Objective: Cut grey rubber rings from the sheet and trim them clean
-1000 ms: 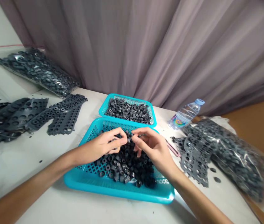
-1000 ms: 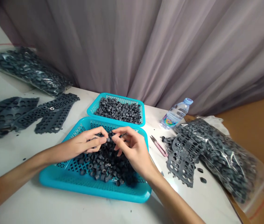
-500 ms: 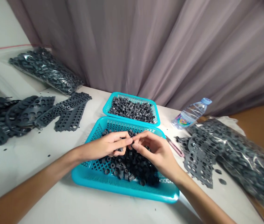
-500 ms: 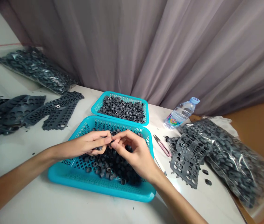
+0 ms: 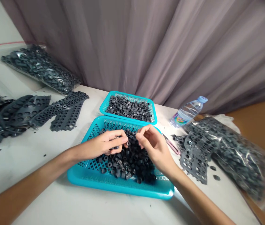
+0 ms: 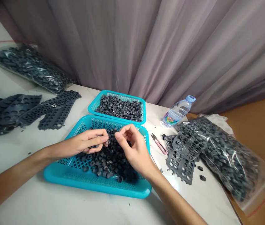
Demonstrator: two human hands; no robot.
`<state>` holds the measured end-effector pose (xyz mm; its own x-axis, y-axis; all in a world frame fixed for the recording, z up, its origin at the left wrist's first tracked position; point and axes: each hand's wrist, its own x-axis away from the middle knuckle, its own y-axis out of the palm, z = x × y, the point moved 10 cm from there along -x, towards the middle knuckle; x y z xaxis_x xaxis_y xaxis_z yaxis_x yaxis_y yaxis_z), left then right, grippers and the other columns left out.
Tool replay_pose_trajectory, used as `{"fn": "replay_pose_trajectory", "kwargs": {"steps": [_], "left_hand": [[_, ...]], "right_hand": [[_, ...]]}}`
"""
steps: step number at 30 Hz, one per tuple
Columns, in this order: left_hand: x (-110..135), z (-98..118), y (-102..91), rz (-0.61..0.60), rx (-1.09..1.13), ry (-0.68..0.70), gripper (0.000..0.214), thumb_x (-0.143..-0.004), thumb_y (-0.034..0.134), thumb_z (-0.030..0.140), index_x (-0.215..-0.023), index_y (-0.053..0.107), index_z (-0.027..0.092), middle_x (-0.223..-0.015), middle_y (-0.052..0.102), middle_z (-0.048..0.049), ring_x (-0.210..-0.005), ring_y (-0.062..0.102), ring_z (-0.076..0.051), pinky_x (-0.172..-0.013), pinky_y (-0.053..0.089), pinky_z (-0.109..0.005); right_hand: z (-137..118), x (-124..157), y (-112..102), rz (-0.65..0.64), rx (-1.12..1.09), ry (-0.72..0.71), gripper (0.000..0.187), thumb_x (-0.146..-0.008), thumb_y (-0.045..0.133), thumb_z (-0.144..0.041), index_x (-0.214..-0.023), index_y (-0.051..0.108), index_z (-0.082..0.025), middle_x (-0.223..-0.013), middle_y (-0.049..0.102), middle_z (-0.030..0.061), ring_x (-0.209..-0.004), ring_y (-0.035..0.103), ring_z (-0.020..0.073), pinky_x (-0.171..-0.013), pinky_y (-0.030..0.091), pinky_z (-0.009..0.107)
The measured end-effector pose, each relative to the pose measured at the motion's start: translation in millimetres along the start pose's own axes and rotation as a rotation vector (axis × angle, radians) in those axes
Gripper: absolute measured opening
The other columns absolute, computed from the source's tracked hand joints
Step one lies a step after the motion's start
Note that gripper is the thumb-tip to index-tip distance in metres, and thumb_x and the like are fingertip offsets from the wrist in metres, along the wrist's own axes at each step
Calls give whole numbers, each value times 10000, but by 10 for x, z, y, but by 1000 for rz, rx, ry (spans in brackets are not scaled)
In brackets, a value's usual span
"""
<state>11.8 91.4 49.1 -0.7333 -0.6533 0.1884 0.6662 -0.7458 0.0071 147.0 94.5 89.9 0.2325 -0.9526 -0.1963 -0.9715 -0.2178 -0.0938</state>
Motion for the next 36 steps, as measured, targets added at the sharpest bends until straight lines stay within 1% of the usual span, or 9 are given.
{"fn": "replay_pose_trajectory", "kwargs": {"steps": [3, 6, 9, 14, 17, 22, 27, 33, 36], "left_hand": [[-9, -25, -10, 6, -16, -6, 373, -1076, 514, 566, -1011, 565, 202, -678, 398, 74, -606, 296, -108, -528, 207, -258], [-19, -31, -28, 26, -42, 0, 381, -1074, 514, 569, -1014, 578, 199, -678, 415, 71, -602, 313, -106, -531, 224, -252], [-23, -33, -40, 40, -65, 5, 391, -1073, 507, 570, -1025, 595, 193, -672, 428, 68, -601, 340, -107, -535, 240, -247], [-18, -39, -50, 46, -82, 13, 412, -1065, 497, 581, -1000, 612, 191, -673, 436, 56, -604, 371, -117, -542, 265, -246], [-19, -41, -96, 85, -116, 25, 418, -1069, 485, 574, -1001, 628, 188, -678, 441, 49, -610, 381, -127, -546, 272, -255], [13, 71, -209, 230, -199, 97, 416, -1089, 475, 540, -940, 623, 181, -694, 416, 50, -617, 361, -121, -568, 274, -267], [77, 129, -350, 393, -112, 88, 450, -1079, 485, 553, -823, 546, 188, -677, 354, 62, -563, 291, -100, -515, 208, -264], [50, 66, -323, 338, -145, 69, 444, -1069, 499, 537, -792, 530, 191, -649, 361, 63, -549, 295, -97, -515, 216, -255], [47, 32, -325, 328, -163, 62, 416, -1066, 504, 516, -804, 535, 195, -638, 365, 65, -548, 300, -101, -520, 228, -254]], "right_hand": [[109, -38, -159, 125, -97, 52, 315, -1029, 652, -387, -797, 517, -222, -672, 500, -45, -638, 473, 131, -644, 397, 282], [311, -77, -232, 171, -366, 188, 340, -979, 648, -324, -739, 430, -221, -676, 374, -59, -583, 348, 109, -550, 302, 259], [452, -99, -179, 125, -608, 341, 346, -918, 628, -252, -708, 354, -231, -678, 248, -76, -560, 190, 104, -499, 202, 253], [448, -107, -97, 15, -688, 423, 389, -915, 590, -265, -669, 291, -242, -637, 152, -94, -548, 70, 108, -461, 131, 257], [466, -89, -84, -5, -681, 440, 454, -936, 596, -319, -659, 244, -249, -611, 132, -102, -527, 52, 97, -443, 104, 252], [482, -49, -54, -24, -573, 442, 571, -956, 704, -429, -658, 251, -250, -564, 150, -117, -477, 79, 70, -423, 87, 241], [481, -30, -26, -36, -569, 450, 614, -935, 752, -484, -647, 264, -249, -540, 155, -128, -447, 83, 55, -407, 84, 233], [494, -68, -93, 11, -527, 412, 654, -893, 806, -463, -618, 253, -247, -554, 161, -127, -476, 83, 48, -406, 82, 217], [487, -71, -89, 23, -525, 406, 584, -898, 800, -476, -634, 340, -232, -555, 276, -105, -472, 199, 52, -410, 154, 208]]}}
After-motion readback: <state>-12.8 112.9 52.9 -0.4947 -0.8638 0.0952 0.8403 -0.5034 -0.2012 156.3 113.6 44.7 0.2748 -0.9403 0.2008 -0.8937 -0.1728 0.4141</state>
